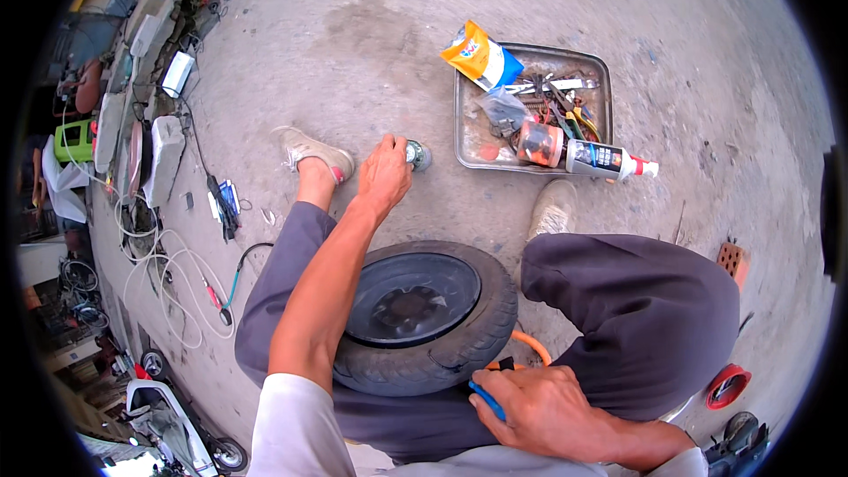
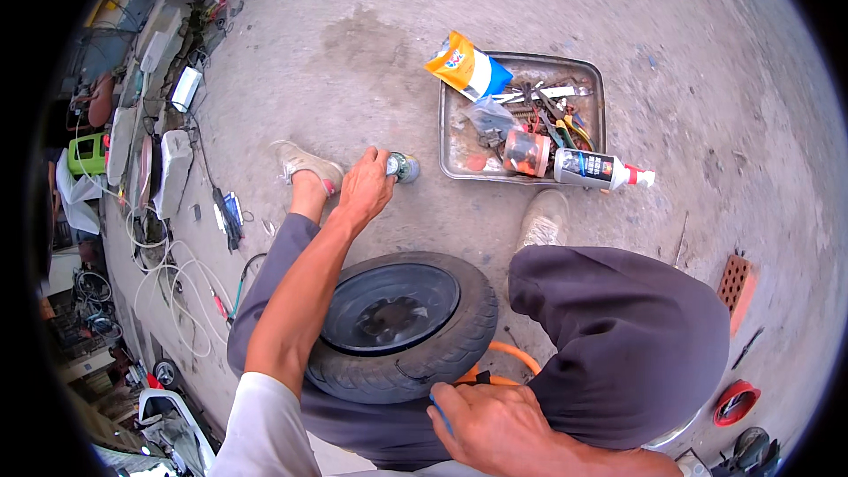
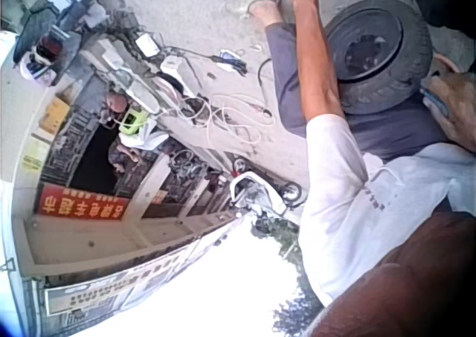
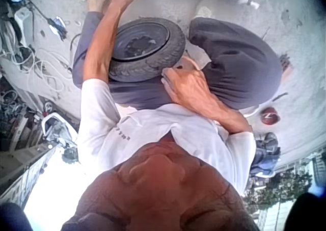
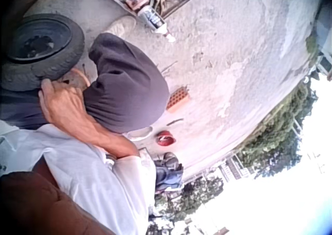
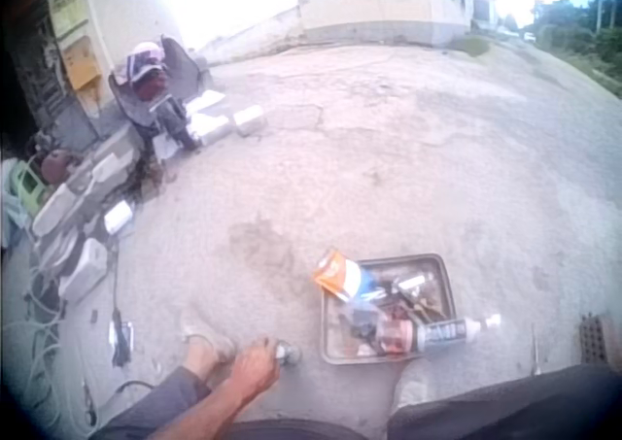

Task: The person repairs a small tire by using a tool to apply adhesive and then inserting a repair plug into a puncture in the rubber.

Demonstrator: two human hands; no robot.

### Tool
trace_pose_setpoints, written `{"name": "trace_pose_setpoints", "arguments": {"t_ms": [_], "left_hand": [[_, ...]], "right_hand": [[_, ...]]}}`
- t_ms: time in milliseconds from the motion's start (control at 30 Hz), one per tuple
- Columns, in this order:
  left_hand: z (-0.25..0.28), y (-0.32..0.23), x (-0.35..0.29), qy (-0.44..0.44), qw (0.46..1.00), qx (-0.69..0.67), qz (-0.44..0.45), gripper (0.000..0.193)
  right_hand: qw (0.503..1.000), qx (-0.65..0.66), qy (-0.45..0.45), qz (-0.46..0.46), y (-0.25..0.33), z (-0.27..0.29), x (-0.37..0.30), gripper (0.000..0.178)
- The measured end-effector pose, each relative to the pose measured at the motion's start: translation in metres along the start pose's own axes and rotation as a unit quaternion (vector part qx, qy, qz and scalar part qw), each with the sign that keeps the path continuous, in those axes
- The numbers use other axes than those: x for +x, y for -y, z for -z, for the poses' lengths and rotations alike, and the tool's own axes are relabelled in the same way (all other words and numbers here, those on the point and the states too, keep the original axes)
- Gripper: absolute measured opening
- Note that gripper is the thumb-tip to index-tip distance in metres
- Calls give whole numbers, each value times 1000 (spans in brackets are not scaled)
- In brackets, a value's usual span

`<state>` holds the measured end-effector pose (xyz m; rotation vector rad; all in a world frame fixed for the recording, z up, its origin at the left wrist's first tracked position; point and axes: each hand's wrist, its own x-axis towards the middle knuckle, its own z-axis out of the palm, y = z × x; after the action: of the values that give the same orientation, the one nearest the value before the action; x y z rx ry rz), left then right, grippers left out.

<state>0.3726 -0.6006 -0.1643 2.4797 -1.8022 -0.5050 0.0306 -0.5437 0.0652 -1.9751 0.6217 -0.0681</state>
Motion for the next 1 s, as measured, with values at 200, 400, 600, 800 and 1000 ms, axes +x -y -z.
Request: {"name": "trace_pose_setpoints", "arguments": {"t_ms": [200,400,600,800,1000], "left_hand": [[-14,7,1,-3,1000,-2,-8,31],[-18,12,-6,-15,1000,-19,10,36],[-13,15,-15,-19,1000,-22,6,35],[-2,17,-24,-31,998,-29,-39,35],[12,23,-35,-55,995,-41,-79,40]], "right_hand": [[1000,8,-12,-2,-2,0,1,26],[1000,7,-7,0,-2,-1,0,25],[1000,-7,-1,-1,1,1,3,24],[1000,10,-20,3,2,-2,3,23],[1000,-2,5,-12,6,0,4,21]]}}
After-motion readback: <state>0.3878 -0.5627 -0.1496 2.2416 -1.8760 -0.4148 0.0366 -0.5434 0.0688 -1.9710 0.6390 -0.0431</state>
